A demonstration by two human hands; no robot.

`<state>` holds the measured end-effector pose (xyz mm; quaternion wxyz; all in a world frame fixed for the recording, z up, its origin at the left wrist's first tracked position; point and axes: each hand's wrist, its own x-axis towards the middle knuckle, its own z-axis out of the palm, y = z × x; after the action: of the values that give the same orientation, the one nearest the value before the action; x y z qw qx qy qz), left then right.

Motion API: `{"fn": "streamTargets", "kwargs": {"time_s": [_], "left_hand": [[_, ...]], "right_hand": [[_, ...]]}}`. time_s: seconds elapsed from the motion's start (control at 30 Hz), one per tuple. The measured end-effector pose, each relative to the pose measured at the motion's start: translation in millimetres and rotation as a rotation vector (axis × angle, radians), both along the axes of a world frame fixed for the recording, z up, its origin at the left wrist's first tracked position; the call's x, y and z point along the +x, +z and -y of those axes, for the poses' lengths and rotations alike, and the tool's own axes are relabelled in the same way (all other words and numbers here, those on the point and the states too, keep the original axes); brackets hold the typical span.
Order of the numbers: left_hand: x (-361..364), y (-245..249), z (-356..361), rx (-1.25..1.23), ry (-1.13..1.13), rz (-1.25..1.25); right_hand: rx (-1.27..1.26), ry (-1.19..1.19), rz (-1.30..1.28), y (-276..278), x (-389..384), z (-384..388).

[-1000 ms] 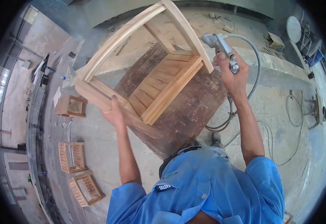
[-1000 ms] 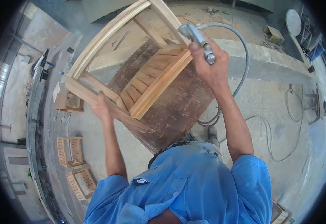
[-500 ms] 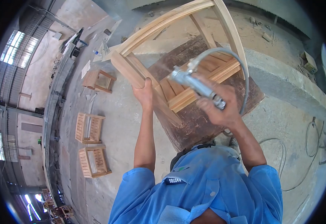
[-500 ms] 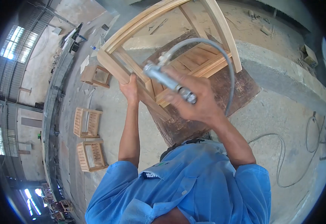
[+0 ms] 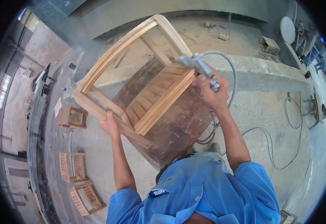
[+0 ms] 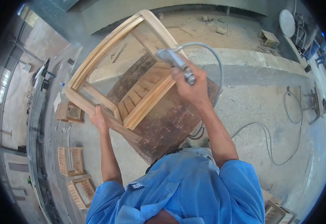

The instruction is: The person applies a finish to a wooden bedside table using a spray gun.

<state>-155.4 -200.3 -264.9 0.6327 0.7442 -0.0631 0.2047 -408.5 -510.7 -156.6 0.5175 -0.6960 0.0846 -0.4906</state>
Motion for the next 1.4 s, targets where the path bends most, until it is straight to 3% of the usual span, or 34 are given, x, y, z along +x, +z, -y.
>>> {"fn": "streamTargets", "kwargs": {"time_s": [0.07, 0.37, 0.67, 0.87, 1.07, 1.17, 1.27, 1.4], "left_hand": [[-6, 7, 2, 0.006, 0.016, -0.026], [-17, 12, 4, 0.003, -0.011, -0.005], [0, -9, -14, 0.179, 0.009, -0.003], [-14, 6, -1, 0.113, -0.031, -0.004], [-9, 14, -7, 0.216, -0.002, -0.219], [-1, 3, -9, 0.241, 0.015, -0.070], [-8, 7, 1, 0.139, 0.034, 0.036], [-2, 4, -1, 0.001, -0.028, 0.076]], "right_hand": [[-0.009, -0.118, 0.051, -3, -11, 21], [0.117, -0.090, -0.063, 45, -29, 60], [0.309, -0.090, -0.259, -31, -108, 104], [0.382, -0.103, -0.446, -92, -168, 112], [0.490, -0.133, -0.542, -119, -200, 103], [0.485, -0.145, -0.534, -102, -186, 100], [0.250, -0.129, -0.481, -68, -150, 108], [0.118, -0.130, -0.273, 29, -86, 81]]}}
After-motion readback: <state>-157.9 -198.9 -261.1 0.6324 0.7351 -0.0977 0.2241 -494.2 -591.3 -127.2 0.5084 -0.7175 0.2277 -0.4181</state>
